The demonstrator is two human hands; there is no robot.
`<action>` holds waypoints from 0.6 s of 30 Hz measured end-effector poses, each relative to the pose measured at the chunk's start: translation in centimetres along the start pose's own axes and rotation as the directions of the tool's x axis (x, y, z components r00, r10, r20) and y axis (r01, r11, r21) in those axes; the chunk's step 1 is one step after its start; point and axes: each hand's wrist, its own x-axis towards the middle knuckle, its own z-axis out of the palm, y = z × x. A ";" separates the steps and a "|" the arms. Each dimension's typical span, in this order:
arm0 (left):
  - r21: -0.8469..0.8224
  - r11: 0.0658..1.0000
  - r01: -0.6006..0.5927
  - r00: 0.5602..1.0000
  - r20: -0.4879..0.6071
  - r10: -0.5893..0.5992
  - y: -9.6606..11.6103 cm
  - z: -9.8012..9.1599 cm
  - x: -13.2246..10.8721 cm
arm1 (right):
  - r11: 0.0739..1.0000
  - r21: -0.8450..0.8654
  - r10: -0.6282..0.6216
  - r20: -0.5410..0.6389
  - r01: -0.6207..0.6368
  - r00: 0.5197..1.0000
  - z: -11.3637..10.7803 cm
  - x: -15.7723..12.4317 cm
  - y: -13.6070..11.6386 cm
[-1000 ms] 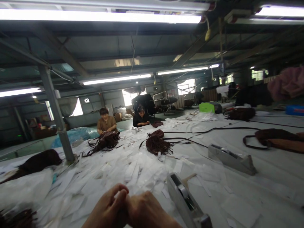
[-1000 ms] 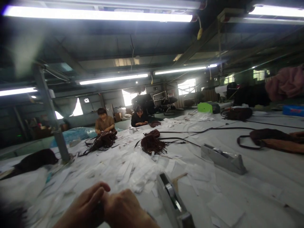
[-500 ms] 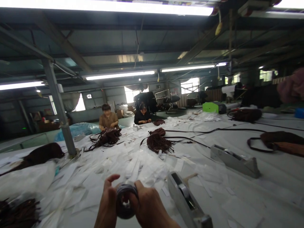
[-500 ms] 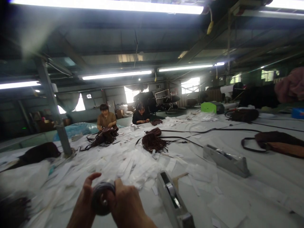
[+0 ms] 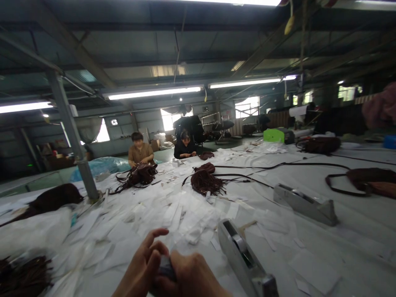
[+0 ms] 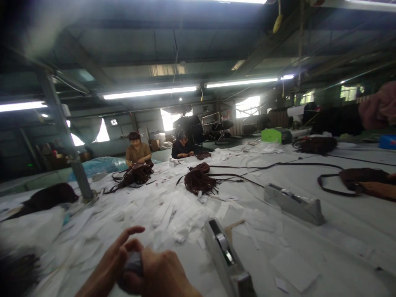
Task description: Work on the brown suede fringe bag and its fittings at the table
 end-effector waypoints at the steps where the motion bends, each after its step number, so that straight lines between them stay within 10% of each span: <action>1: 0.084 0.996 -0.025 0.999 0.026 0.022 0.4 -0.2 0.1 | 0.999 -0.020 -0.029 0.031 0.030 0.999 -0.1 0.1 -0.1; 10: 0.064 0.998 0.014 0.943 -0.333 0.008 0.9 0.7 -0.2 | 0.999 -0.004 0.039 0.064 -0.039 0.997 -0.4 0.8 -0.7; 18: -0.089 0.996 0.004 0.934 -0.354 -0.035 -0.1 0.4 -0.2 | 0.988 -0.145 -0.052 0.038 0.057 0.998 -2.2 0.6 0.2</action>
